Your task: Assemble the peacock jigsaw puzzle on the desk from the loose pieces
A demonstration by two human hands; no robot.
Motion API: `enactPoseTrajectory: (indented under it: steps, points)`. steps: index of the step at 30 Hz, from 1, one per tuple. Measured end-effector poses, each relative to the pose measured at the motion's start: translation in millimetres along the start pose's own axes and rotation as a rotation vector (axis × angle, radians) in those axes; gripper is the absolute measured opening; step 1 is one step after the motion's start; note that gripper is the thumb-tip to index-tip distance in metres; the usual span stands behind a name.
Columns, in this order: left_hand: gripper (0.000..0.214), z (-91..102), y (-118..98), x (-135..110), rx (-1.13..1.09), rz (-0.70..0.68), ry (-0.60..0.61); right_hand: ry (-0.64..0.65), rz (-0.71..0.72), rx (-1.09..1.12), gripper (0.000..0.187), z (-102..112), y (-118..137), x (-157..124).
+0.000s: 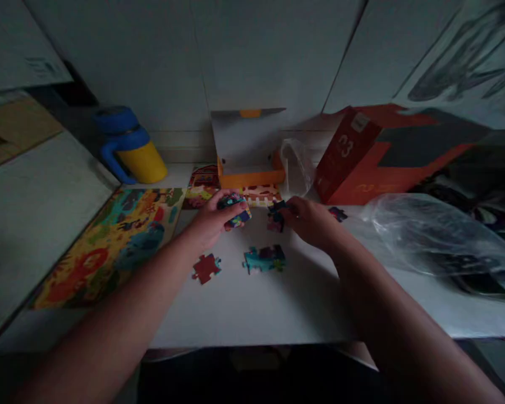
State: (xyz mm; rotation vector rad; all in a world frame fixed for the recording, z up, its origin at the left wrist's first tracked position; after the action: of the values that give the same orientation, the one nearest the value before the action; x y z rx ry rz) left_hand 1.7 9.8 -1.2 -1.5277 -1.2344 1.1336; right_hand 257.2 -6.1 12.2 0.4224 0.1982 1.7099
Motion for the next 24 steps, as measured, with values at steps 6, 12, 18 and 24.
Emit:
enactPoseTrajectory:
  steps: [6, 12, 18, 24]
  points:
    - [0.064, -0.5, 0, 1, -0.02, 0.01, -0.012, 0.116, 0.171, 0.146, 0.017, -4, 13, -4]
    - [0.059, 0.6, 0, 1, -0.042, 0.009, -0.016, -0.179, -0.155, 0.075, 0.026, 22, -23, 4]
    - [0.058, -0.6, -1, 0, -0.011, 0.003, -0.034, -0.016, -0.197, -0.196, 0.027, 16, -40, 8]
    - [0.061, -1.3, -2, 0, -0.021, 0.002, -0.037, 0.038, -0.145, 0.097, 0.021, -7, -18, 7]
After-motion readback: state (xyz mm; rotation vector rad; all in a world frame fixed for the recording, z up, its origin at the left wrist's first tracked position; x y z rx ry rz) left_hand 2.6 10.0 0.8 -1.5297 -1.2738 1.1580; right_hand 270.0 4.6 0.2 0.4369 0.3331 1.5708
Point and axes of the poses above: each hand's wrist, its own x-axis towards the middle knuckle, its own z-axis out of the back of the hand, y = z × x, the point moved 1 cm from there along x, towards the middle knuckle, and after that the axes turned 4 degrees about -y, right-handed, at the moved point
